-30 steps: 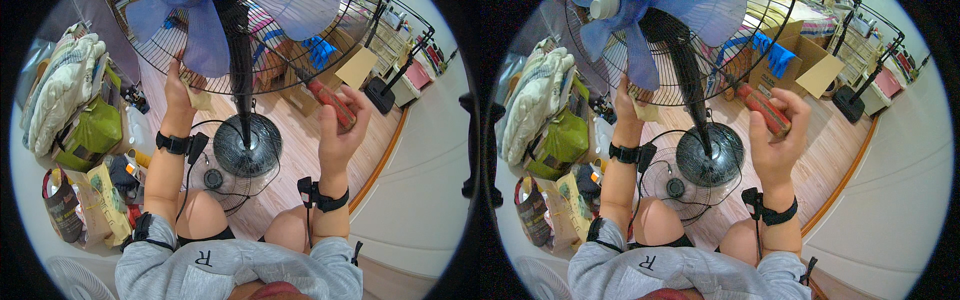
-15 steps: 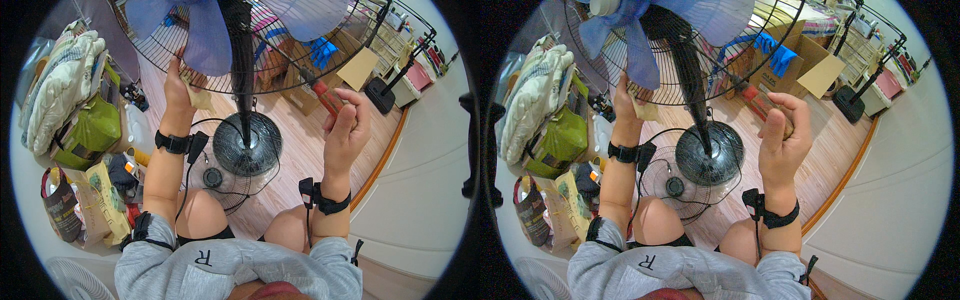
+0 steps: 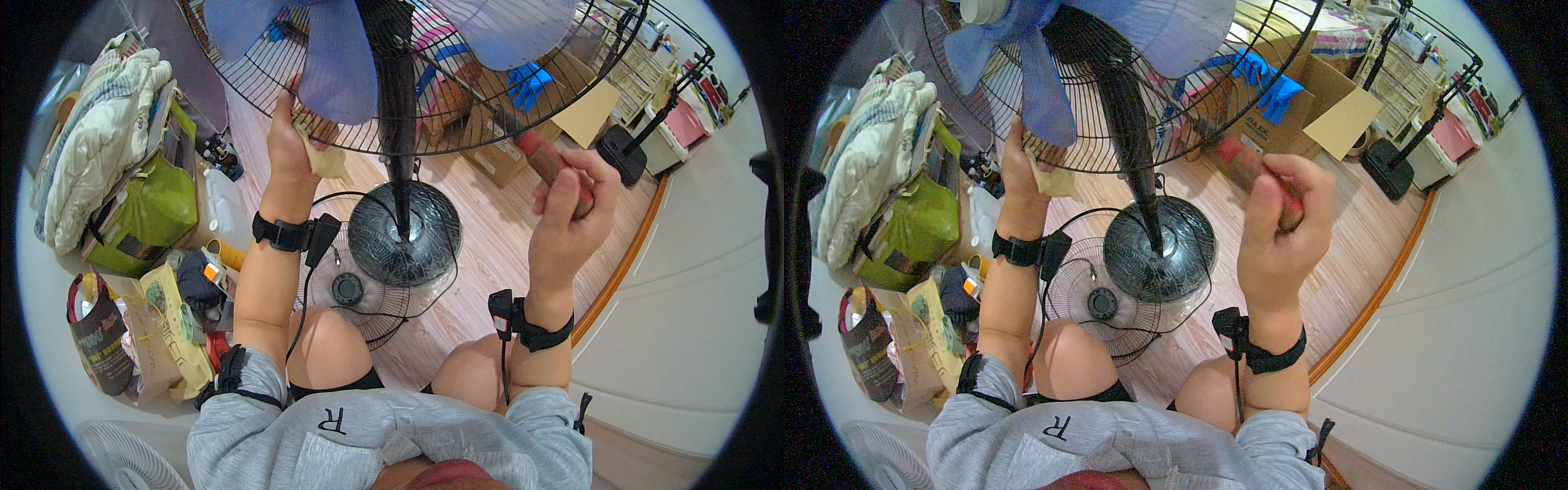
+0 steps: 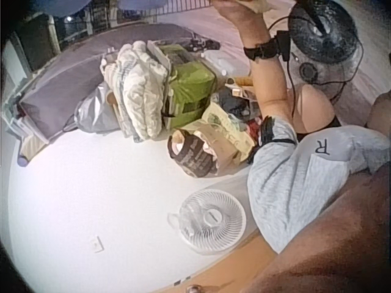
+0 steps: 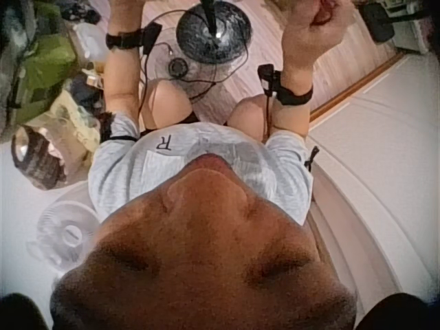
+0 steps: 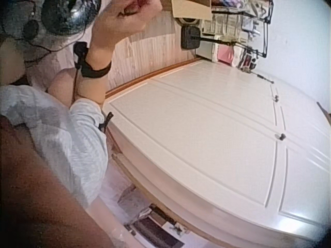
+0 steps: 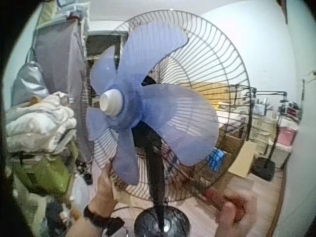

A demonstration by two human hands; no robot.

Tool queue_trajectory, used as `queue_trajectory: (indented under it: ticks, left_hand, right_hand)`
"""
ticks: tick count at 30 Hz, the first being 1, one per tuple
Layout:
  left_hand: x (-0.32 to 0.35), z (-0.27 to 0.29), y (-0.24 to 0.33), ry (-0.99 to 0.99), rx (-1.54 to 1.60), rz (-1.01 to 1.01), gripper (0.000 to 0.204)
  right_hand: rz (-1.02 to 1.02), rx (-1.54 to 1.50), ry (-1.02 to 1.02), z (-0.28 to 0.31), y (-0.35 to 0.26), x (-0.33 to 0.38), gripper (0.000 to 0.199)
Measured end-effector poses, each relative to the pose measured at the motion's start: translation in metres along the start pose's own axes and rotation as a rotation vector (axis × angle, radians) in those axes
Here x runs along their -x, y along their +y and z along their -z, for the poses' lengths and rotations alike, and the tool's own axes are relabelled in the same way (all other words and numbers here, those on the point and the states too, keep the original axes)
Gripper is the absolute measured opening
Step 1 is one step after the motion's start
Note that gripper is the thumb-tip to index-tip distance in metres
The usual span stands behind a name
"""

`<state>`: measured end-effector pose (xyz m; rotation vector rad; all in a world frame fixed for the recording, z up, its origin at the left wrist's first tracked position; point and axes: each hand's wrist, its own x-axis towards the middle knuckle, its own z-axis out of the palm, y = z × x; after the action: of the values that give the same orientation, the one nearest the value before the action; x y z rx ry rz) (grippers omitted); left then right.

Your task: The person assembles a standing fan by attaching the fan head to the pole and securing it with a screwdriver. They then wipe the fan blades with a cloth.

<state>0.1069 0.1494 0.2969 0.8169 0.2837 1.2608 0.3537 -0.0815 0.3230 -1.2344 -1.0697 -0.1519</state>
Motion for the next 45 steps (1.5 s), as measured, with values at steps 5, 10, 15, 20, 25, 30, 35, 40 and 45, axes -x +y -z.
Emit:
queue_trajectory:
  ticks: [5, 10, 15, 20, 25, 30, 35, 40, 45]
  left_hand:
    - [0.003, -0.015, -0.004, 0.279, -0.074, -0.038, 0.037]
    - [0.000, 0.005, 0.003, -0.486, 0.107, -0.016, 0.039]
    - [0.000, 0.006, -0.006, 0.097, -0.094, -0.071, 0.040]
    - [0.005, -0.009, -0.008, 0.205, -0.065, -0.076, 0.041]
    - [0.005, -0.011, -0.005, 0.182, -0.089, -0.056, 0.042]
    - [0.005, -0.015, -0.006, 0.217, -0.092, -0.094, 0.043]
    - [0.002, -0.005, -0.007, 0.257, -0.096, -0.039, 0.047]
    - [-0.004, 0.012, 0.002, -0.403, 0.190, 0.117, 0.048]
    - [0.000, -0.011, -0.005, 0.327, -0.135, -0.013, 0.056]
  right_hand:
    - [0.456, 0.076, 0.004, -0.008, 0.001, -0.005, 0.027]
    - [-0.203, -0.283, -0.076, 0.002, -0.010, 0.002, 0.023]
    - [0.322, 0.144, -0.008, -0.004, -0.001, 0.005, 0.023]
    - [0.157, -0.048, 0.060, -0.010, 0.001, 0.006, 0.023]
    - [-0.419, -0.321, -0.025, 0.003, -0.005, 0.005, 0.022]
    - [0.355, 0.092, 0.000, -0.005, -0.001, 0.011, 0.023]
    - [0.161, -0.025, -0.002, -0.010, 0.001, 0.011, 0.036]
    - [-0.190, -0.199, -0.044, -0.001, -0.004, 0.009, 0.033]
    - [0.391, 0.066, -0.020, -0.007, -0.003, 0.003, 0.035]
